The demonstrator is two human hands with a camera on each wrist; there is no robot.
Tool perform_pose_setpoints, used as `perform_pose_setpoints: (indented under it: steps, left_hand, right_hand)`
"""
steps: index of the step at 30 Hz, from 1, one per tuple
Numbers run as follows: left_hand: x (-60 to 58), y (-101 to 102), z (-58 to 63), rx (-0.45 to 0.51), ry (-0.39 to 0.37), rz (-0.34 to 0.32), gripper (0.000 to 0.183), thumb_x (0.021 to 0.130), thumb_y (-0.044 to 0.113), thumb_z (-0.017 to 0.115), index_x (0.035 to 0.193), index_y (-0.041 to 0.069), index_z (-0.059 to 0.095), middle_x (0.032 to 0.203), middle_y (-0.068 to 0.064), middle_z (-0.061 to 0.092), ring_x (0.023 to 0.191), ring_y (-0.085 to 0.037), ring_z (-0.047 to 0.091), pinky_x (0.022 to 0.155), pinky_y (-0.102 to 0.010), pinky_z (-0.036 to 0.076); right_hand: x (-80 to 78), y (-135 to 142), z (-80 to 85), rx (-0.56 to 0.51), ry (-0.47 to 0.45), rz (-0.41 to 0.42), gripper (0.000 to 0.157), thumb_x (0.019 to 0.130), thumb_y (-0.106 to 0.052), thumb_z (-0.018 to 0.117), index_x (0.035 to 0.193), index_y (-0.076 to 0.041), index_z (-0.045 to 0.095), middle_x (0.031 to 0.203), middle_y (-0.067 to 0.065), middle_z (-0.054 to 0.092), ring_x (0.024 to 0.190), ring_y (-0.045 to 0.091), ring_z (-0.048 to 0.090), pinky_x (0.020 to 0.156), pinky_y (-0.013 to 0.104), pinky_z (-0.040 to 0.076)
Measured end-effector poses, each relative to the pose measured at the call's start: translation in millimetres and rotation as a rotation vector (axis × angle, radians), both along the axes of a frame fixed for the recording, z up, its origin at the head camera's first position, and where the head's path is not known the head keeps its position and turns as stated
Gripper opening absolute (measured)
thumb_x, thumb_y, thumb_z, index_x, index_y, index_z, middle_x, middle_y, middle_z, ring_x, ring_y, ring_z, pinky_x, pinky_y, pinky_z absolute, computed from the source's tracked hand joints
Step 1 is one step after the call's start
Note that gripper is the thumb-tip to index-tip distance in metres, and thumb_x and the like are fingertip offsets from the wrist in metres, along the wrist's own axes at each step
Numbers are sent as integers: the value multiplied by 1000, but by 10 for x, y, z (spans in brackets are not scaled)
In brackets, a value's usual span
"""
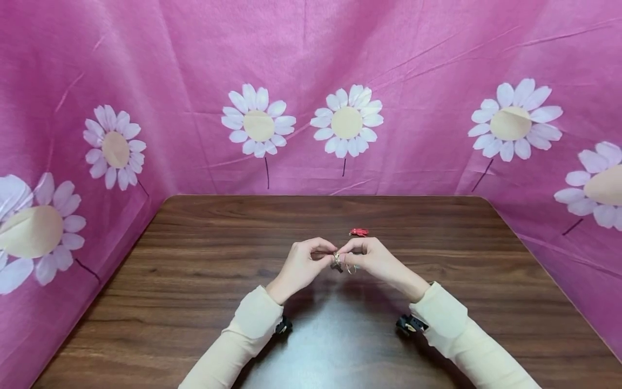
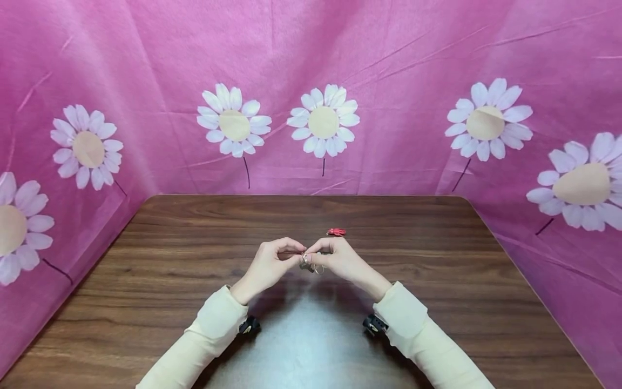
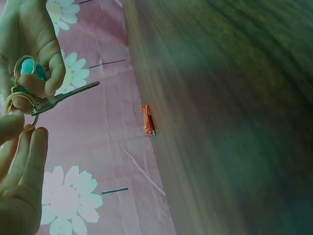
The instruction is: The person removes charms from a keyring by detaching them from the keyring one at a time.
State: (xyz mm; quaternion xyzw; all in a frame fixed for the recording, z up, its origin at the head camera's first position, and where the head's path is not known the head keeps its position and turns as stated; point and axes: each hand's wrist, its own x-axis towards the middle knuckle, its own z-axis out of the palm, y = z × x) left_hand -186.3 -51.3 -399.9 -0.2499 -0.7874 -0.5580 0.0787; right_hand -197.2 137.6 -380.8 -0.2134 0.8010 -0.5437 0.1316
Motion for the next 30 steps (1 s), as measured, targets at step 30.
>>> perform_pose_setpoints:
  steps: [30]
  left_hand:
    - [-16, -63, 48, -170, 523, 98, 5, 80, 6, 68, 81, 9, 70, 77, 2, 64, 68, -5, 60, 64, -11, 47]
  right_hand:
    - [76, -40, 26, -53, 97, -52, 13, 83, -11, 65, 89, 0, 65, 67, 2, 56, 59, 13, 53, 50, 23, 42]
